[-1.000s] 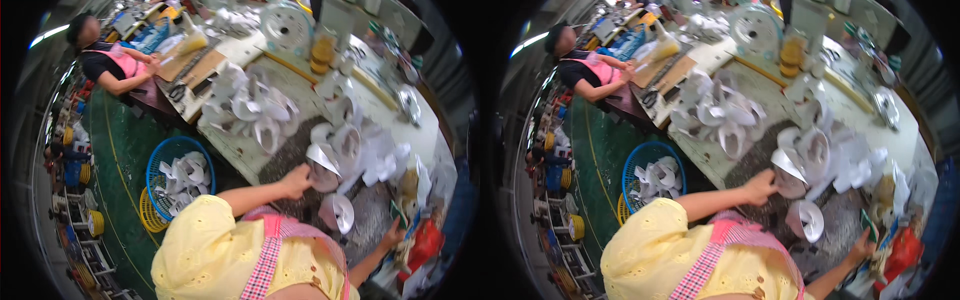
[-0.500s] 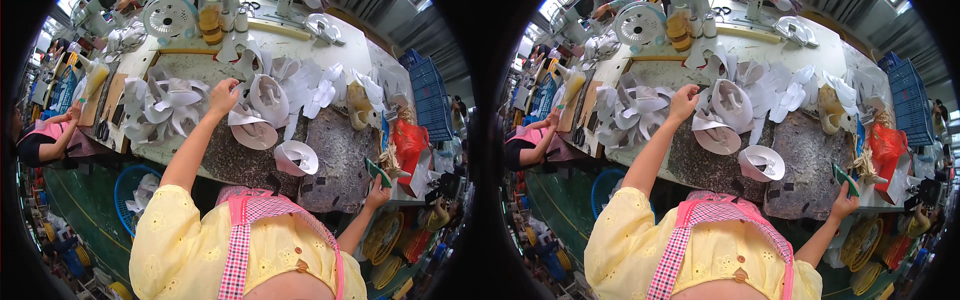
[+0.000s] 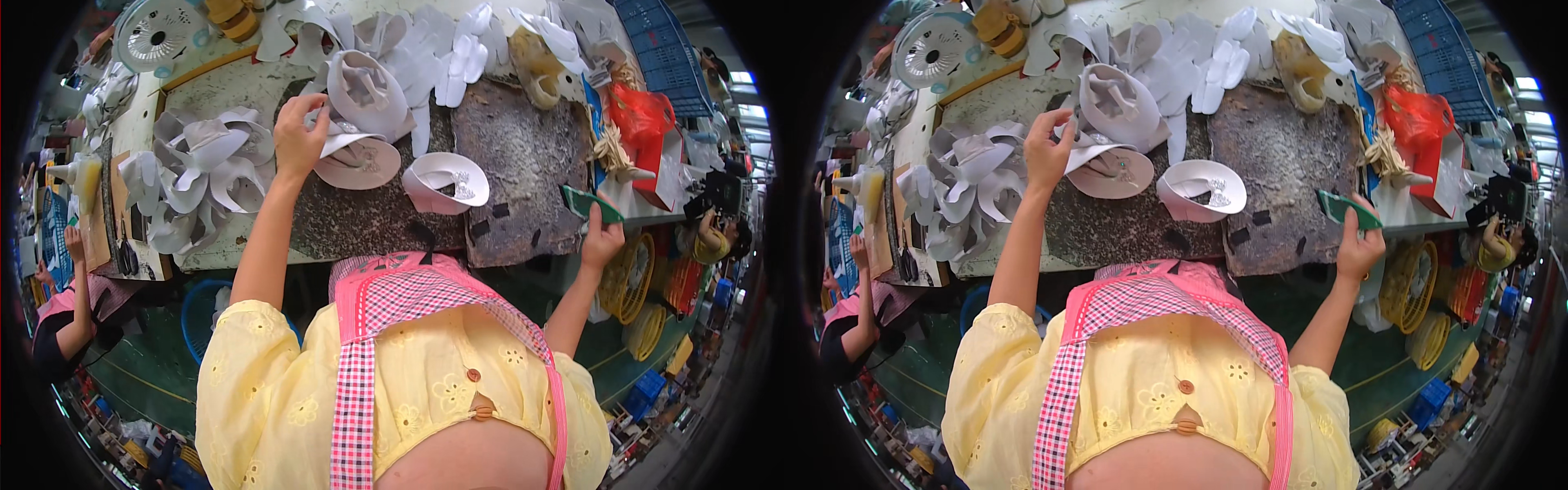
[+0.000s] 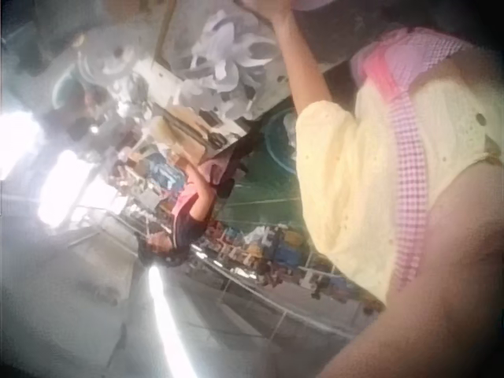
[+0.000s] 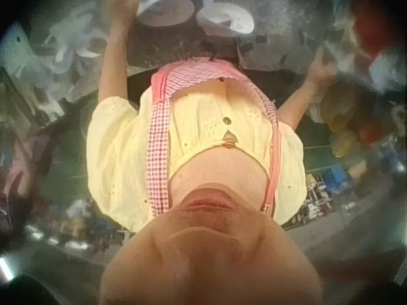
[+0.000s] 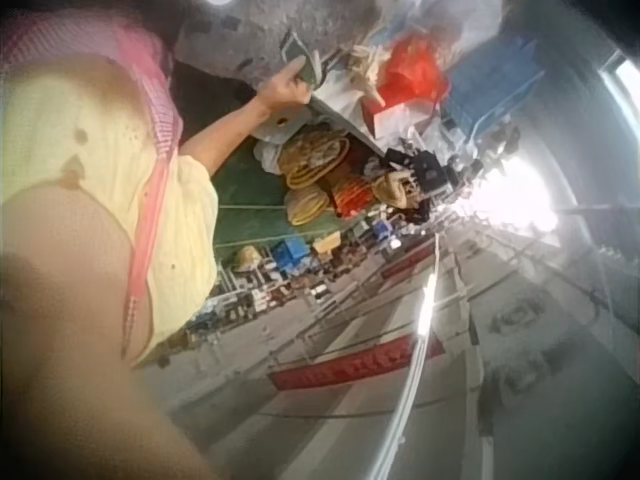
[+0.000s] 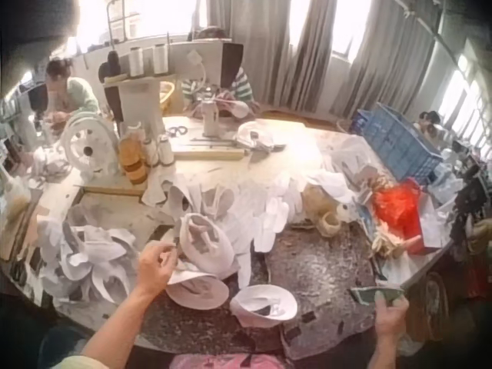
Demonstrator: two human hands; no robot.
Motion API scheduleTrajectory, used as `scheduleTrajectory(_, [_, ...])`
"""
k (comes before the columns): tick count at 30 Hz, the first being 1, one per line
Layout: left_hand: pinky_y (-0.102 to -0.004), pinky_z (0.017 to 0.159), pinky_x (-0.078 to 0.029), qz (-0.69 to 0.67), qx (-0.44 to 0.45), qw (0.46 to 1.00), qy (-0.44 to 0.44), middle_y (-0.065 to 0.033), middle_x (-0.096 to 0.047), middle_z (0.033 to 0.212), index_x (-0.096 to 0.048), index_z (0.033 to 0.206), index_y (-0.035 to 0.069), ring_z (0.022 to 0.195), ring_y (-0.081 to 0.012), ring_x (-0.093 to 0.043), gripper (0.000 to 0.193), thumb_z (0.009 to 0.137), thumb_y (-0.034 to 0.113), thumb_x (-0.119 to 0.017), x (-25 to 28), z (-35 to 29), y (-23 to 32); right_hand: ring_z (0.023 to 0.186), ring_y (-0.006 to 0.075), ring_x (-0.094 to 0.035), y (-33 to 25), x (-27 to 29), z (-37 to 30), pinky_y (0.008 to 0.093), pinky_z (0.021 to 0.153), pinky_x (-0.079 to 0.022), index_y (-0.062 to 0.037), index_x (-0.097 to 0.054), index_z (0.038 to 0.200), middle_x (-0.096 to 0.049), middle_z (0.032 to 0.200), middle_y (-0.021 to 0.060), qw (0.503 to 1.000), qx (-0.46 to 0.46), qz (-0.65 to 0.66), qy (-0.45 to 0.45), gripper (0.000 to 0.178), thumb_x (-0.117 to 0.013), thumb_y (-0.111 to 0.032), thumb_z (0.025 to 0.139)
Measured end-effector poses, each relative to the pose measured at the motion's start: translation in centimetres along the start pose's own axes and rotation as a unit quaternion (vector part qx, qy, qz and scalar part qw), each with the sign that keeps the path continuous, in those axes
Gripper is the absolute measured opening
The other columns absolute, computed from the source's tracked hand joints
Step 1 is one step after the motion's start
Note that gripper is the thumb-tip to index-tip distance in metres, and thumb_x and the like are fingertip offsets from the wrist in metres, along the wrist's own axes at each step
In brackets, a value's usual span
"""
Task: The person applies adhesive to shoe parts by hand using a green applicator tool, dipping the tool into a glue container and spreading the glue over the components.
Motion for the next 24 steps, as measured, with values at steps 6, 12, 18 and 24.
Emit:
scheduleTrajectory(6, [-0.0405,0.082,-0.037,0.199,-0.054,0.97,-0.132,-0.0137,-0.046,0.109,-0.051,0.108,0.013,0.103,-0.0309,-0.04,0.051,0.062,0.029,-0.067,-1.0,-4.6,-1.3,0.078,0.0086,-0.051,-2.9,-4.4,1.5,0.0212,0.071,-0.04,0.0011,-0.056,0.097,-0.058,0.088,0.0039,0.993,-0.013,0.007,-0.117,0.019,-0.054,-0.003,0.078])
scheduleTrajectory(12, [-0.0403,0.087,-0.036,0.175,-0.037,0.97,-0.165,-0.0158,-0.042,0.118,-0.045,0.117,0.015,0.107,-0.0333,-0.039,0.069,0.058,0.041,-0.069,-0.9,-5.2,-1.2,0.074,0.0175,-0.056,-5.8,-8.4,1.2,0.0255,0.067,-0.041,-0.0014,-0.058,0.084,-0.057,0.078,0.0079,0.978,0.046,0.025,-0.201,0.013,-0.055,-0.002,0.071])
scheduleTrajectory(18, [-0.0355,0.079,-0.04,0.04,-0.195,0.97,-0.137,-0.009,-0.053,0.093,-0.054,0.092,0.005,0.089,-0.0258,-0.051,0.037,0.062,0.02,-0.068,-2.0,-7.5,6.4,0.073,0.0243,-0.055,-6.5,-10.2,0.4,0.0282,0.068,-0.042,-0.0032,-0.057,0.082,-0.057,0.077,0.0102,0.957,0.123,0.035,-0.26,0.02,-0.05,0.005,0.065])
scheduleTrajectory(24, [-0.042,0.09,-0.032,0.055,-0.28,0.914,-0.289,-0.0094,-0.053,0.099,-0.055,0.097,0.011,0.096,-0.0263,-0.049,0.035,0.064,0.018,-0.064,-13.6,-13.7,11.4,0.071,0.0219,-0.055,-5.8,-10.2,-0.6,0.0279,0.065,-0.043,-0.004,-0.057,0.084,-0.056,0.076,0.0088,0.952,0.098,0.021,-0.289,0.023,-0.048,0.006,0.066])
Point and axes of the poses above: each hand's wrist, its own z-axis towards the middle knuckle, its own x-axis out of the back of the hand, y = z × x, the point moved 8 cm from there along z, towards the middle knuckle
